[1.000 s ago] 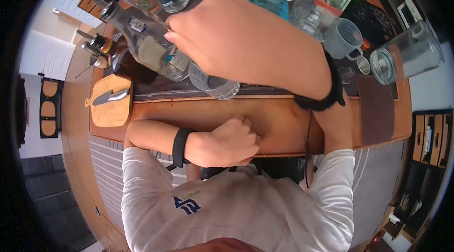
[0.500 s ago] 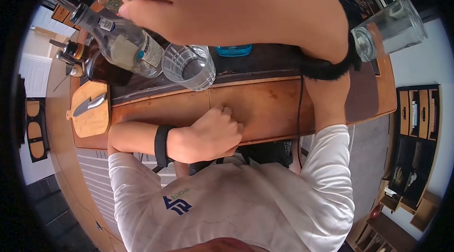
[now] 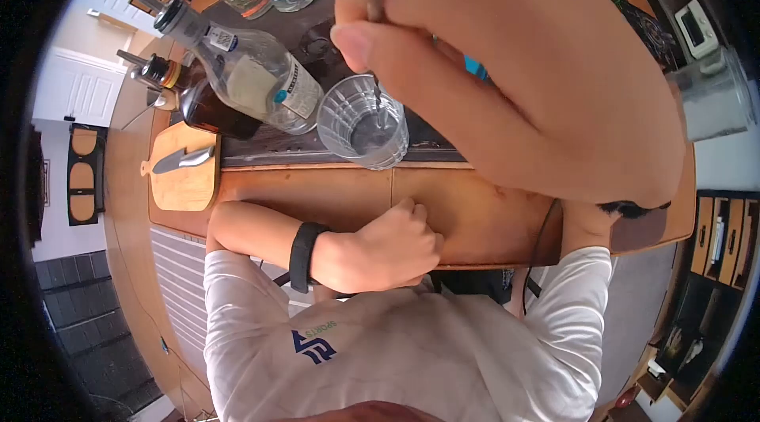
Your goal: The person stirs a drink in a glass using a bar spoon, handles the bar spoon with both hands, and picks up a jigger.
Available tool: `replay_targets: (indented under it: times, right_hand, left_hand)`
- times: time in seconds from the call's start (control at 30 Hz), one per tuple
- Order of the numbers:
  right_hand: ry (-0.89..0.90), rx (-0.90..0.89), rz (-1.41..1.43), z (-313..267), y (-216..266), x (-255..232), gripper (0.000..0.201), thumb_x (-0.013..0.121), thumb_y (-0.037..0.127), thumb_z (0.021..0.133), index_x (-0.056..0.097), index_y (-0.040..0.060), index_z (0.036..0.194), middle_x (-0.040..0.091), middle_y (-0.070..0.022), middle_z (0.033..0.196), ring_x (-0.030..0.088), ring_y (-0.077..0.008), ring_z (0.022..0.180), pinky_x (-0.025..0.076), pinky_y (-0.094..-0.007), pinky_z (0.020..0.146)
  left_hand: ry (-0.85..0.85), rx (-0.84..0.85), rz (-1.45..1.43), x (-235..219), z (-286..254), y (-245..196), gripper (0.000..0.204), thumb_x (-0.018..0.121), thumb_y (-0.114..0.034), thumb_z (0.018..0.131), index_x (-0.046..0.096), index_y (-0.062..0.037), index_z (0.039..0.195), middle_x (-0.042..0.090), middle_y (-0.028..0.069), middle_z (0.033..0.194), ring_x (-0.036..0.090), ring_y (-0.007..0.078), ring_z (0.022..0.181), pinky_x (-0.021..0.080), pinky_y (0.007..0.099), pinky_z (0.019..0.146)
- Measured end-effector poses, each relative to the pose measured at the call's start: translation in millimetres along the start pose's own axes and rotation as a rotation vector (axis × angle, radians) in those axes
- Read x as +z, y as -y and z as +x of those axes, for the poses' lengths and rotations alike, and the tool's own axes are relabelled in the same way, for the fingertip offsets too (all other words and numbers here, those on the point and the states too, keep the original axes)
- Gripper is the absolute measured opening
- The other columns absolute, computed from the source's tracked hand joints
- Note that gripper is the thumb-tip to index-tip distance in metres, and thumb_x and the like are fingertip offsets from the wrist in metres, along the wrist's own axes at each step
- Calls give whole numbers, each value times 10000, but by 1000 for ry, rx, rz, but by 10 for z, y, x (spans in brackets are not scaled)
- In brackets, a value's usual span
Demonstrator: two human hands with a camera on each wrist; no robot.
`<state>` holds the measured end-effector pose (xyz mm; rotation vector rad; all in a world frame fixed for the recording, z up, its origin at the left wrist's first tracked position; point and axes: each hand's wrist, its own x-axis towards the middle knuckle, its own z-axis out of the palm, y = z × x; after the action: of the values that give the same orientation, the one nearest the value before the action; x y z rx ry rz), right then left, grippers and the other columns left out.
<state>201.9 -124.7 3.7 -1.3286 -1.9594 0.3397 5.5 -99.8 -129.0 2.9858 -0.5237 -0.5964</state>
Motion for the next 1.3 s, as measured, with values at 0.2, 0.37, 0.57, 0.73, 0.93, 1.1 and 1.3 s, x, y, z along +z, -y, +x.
replay_targets:
  times: [0.2,0.37,0.57,0.73,0.93,1.1,1.3]
  right_hand:
    - [-240,-124,162,49,36,313,215,539,44,997,642,-85,860,679,-131,825,641,-186,704,512,-290,671]
    - [-122,-124,92,106,-69,91,198,537,38,992,629,-77,860,659,-115,771,628,-189,663,480,-286,622]
    - [-27,-170,19,211,-89,34,242,518,90,1020,644,-52,870,652,-100,743,621,-169,616,464,-279,569]
    - [-52,-65,154,272,-133,174,271,528,133,1037,656,-49,883,657,-90,719,631,-135,628,480,-263,567]
    - [-92,-114,29,266,-161,135,272,523,130,1041,658,-48,885,652,-89,718,631,-143,643,488,-271,598]
    - [-77,-52,8,231,-50,77,279,518,120,1039,648,-47,858,650,-88,716,613,-146,622,468,-266,588]
    - [-9,-66,64,181,-35,44,291,533,105,1024,641,-52,804,675,-106,746,627,-157,615,461,-276,560]
  left_hand:
    - [-36,2,-4,7,-1,-15,339,737,-394,826,679,-69,751,603,10,674,579,206,683,400,339,620]
    - [-33,-10,13,13,-1,-18,364,758,-424,803,679,-74,740,615,7,691,587,203,692,403,340,617]
    - [-55,-3,5,3,-13,-6,362,755,-417,804,695,-67,734,621,14,687,601,211,706,412,339,627]
    - [-49,-6,-21,17,-6,-7,334,745,-390,814,711,-64,751,637,21,689,609,217,711,422,348,639]
    - [-54,-1,-43,56,14,-3,341,747,-401,809,713,-66,752,658,23,710,621,217,715,425,350,630]
    - [-91,2,-42,77,4,-4,339,753,-405,799,716,-72,746,662,19,696,621,209,702,423,345,621]
    - [-153,5,-51,104,-3,6,315,760,-378,770,710,-77,692,662,21,650,617,206,653,422,348,597]
